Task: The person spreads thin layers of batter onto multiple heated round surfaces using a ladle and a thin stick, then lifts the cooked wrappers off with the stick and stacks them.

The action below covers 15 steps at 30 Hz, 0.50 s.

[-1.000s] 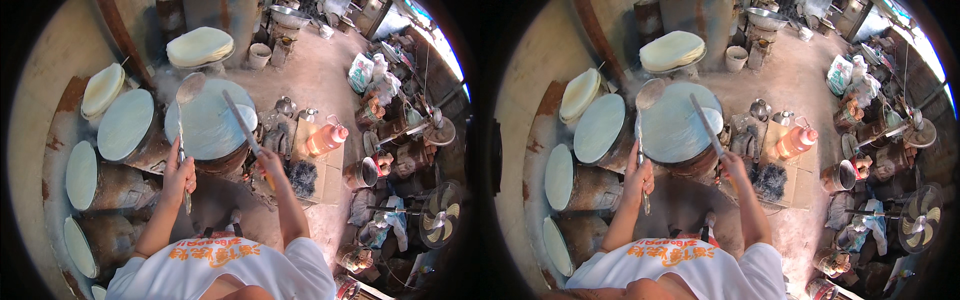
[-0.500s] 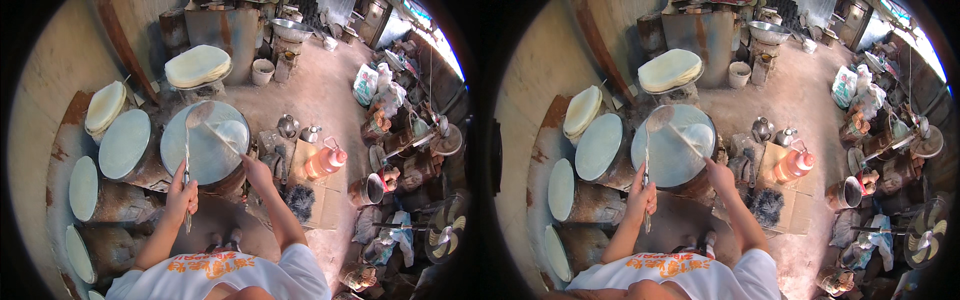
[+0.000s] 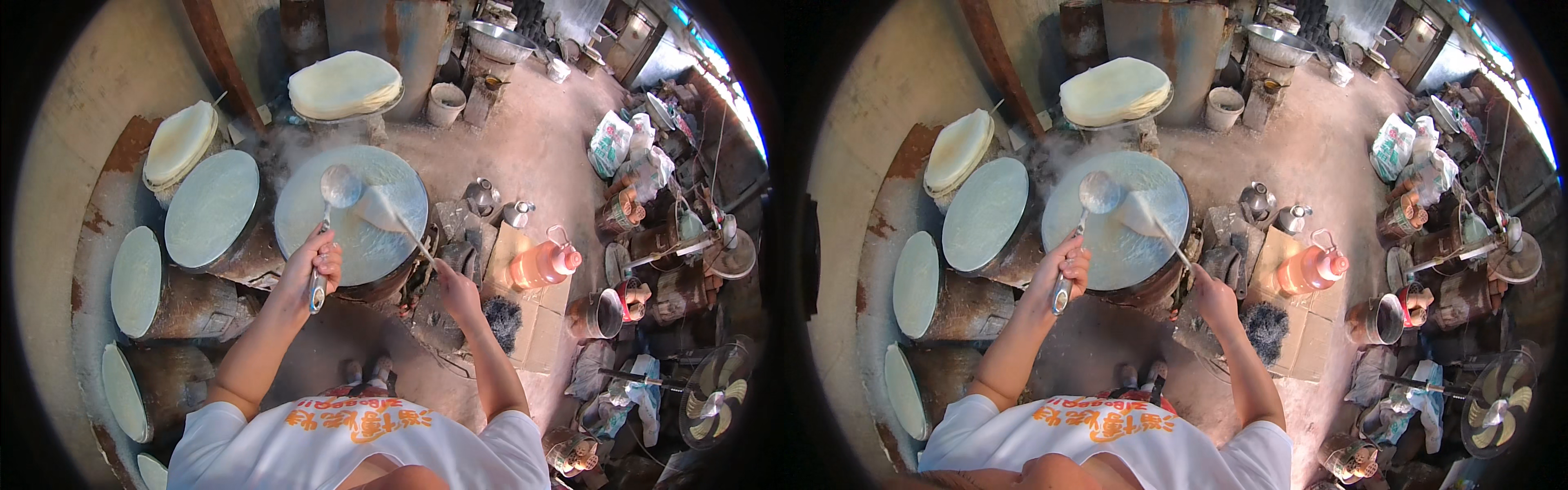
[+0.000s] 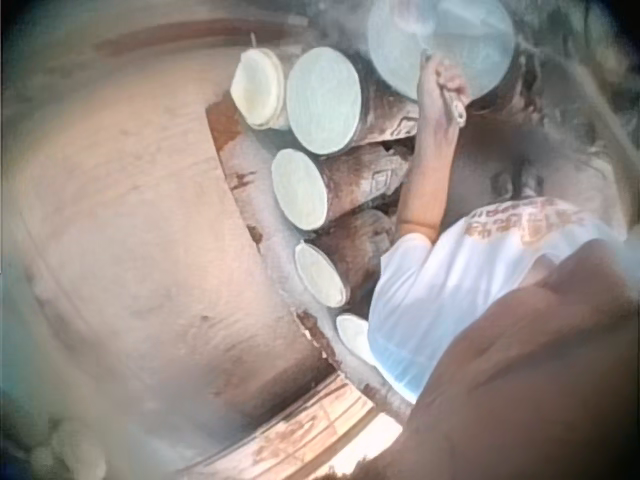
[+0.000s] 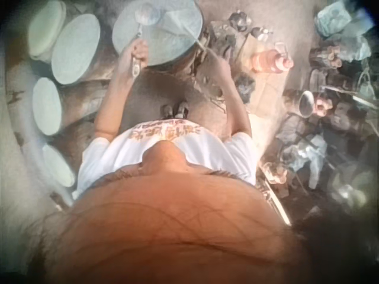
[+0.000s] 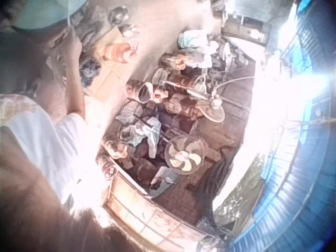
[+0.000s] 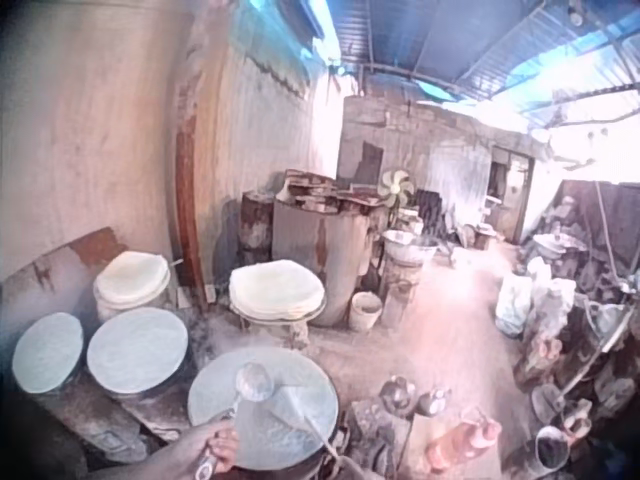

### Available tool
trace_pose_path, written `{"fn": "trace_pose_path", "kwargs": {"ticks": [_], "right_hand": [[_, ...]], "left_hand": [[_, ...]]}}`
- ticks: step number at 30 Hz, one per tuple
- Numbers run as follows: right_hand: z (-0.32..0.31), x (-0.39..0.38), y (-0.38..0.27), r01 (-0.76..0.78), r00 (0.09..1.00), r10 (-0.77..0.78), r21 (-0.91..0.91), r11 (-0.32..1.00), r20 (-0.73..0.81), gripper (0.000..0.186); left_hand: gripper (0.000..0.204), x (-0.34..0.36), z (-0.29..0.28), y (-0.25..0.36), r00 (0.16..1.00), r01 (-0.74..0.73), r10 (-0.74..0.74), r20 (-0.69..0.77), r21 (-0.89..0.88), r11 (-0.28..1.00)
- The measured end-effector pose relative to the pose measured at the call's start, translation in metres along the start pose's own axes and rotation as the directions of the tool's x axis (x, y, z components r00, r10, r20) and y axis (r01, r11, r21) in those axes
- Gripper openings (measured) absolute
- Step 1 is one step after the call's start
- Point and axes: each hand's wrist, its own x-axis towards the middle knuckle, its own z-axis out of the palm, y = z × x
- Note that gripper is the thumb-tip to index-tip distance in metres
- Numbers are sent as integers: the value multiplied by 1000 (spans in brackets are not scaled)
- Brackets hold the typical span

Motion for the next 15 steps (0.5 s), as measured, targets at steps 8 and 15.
{"fn": "trace_pose_path", "kwargs": {"ticks": [8, 15], "right_hand": [[-3, -14, -14, 2, 991, 4, -42, 999, 131, 36], [85, -82, -78, -484, 821, 482, 820, 305, 305, 31]], "left_hand": [[15, 9, -5, -5, 998, -52, 52, 23, -19, 998], [17, 11, -37, -39, 994, -101, 99, -43, -33, 994]]}}
